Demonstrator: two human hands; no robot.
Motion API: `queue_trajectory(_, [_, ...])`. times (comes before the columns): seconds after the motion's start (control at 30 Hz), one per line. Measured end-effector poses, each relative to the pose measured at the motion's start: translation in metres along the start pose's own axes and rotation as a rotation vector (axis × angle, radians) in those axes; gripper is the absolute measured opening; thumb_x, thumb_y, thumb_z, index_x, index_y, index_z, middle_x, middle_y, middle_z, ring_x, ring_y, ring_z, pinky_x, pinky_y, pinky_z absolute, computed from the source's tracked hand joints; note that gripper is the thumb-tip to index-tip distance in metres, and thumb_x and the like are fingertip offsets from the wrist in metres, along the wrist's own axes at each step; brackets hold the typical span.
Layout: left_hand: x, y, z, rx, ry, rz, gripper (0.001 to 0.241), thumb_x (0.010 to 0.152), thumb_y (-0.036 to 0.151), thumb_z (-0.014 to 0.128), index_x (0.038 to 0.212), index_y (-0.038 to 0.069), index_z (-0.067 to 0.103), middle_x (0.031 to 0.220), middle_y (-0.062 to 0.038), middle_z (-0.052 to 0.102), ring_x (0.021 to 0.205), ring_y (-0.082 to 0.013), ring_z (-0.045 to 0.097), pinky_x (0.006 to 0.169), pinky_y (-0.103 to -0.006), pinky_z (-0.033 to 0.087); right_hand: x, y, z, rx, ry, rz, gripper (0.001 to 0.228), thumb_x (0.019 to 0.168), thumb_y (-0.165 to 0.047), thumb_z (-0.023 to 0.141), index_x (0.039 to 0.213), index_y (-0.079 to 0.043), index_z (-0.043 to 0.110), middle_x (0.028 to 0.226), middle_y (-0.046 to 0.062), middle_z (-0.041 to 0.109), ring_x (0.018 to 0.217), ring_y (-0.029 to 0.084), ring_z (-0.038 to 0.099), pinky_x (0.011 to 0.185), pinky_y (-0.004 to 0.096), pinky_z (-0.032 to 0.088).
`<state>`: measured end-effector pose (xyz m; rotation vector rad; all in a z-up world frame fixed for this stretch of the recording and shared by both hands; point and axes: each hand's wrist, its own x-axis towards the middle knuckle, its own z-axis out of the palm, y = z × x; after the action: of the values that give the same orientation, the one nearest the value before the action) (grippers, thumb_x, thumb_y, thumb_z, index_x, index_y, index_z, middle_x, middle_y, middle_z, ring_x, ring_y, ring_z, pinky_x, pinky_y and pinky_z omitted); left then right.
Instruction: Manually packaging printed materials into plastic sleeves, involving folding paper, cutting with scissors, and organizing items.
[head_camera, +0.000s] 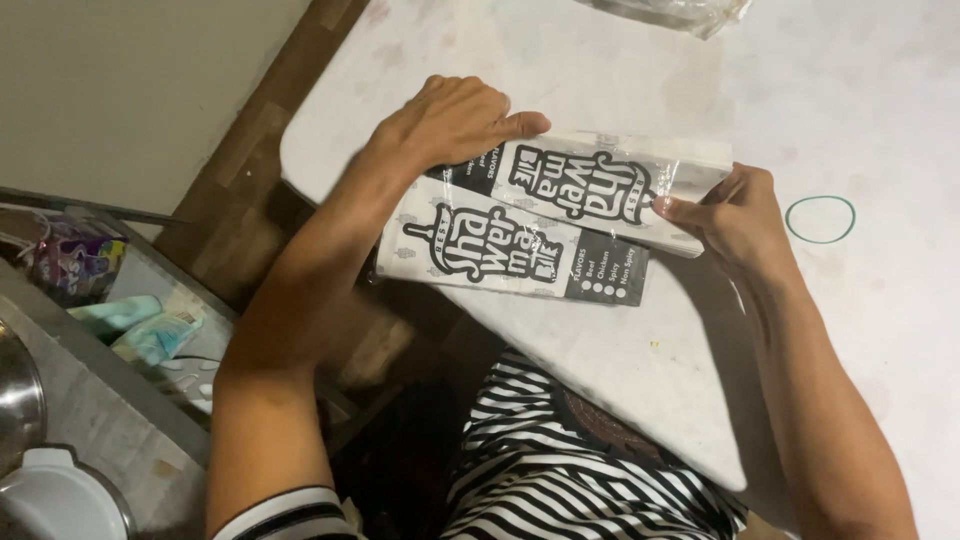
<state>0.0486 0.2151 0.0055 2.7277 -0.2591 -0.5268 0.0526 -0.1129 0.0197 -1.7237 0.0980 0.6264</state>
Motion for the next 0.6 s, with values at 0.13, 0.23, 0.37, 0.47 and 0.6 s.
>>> queue_trajectory(0.13, [0.012, -0.014, 0.029, 0.147, 0.181, 0.144, 0.073, 0.085, 0.088, 0.005, 0.068, 0.022, 0.032, 0.061, 0.009, 0.028, 0.048, -0.0116, 0.021, 0.072, -0.0448, 0.047, 0.01, 0.015, -0.011, -0.009, -0.041, -0.059, 0.021, 0.078, 0.001, 0.083, 0.096, 0.004, 0.072, 0.091, 0.009, 0.074, 0.08, 0.016, 0.069, 0.067, 0.027, 0.058])
queue_trajectory(0.23, [0.011, -0.014, 0.038, 0.151, 0.371, 0.22, 0.078, 0.096, 0.08, 0.006, 0.066, 0.016, 0.041, 0.06, 0.005, 0.041, 0.048, -0.0139, 0.033, 0.068, -0.0461, 0.048, 0.014, 0.023, -0.014, -0.171, -0.059, -0.148, 0.065, 0.084, -0.008, 0.084, 0.049, -0.018, 0.03, 0.051, -0.008, 0.031, 0.049, 0.005, 0.026, 0.047, 0.026, 0.016])
queue_trajectory(0.37, [0.011, -0.013, 0.038, -0.086, 0.344, 0.107, 0.075, 0.091, 0.083, 0.012, 0.061, 0.018, 0.035, 0.054, 0.006, 0.029, 0.044, -0.0118, 0.031, 0.045, -0.0307, 0.039, 0.028, 0.04, -0.017, -0.014, -0.125, -0.166, 0.026, 0.083, 0.001, 0.079, 0.108, 0.002, 0.071, 0.104, 0.01, 0.075, 0.092, 0.017, 0.07, 0.079, 0.029, 0.06])
queue_trajectory(0.47, [0.01, -0.011, 0.037, -0.017, 0.31, 0.133, 0.075, 0.09, 0.083, 0.007, 0.062, 0.02, 0.037, 0.055, 0.007, 0.031, 0.043, -0.0106, 0.028, 0.051, -0.0319, 0.042, 0.036, 0.052, -0.021, -0.004, -0.129, -0.182, 0.025, 0.082, 0.004, 0.078, 0.106, 0.0, 0.071, 0.102, 0.008, 0.075, 0.089, 0.014, 0.069, 0.078, 0.028, 0.058])
queue_trajectory(0.6, [-0.001, 0.002, 0.04, 0.155, 0.37, 0.105, 0.098, 0.1, 0.081, 0.006, 0.085, 0.006, 0.068, 0.07, -0.014, 0.062, 0.073, -0.0329, 0.071, 0.077, -0.0519, 0.052, 0.028, 0.054, -0.008, 0.06, 0.024, -0.207, 0.033, 0.075, 0.012, 0.08, 0.105, 0.011, 0.065, 0.084, 0.019, 0.064, 0.078, 0.027, 0.066, 0.067, 0.035, 0.061])
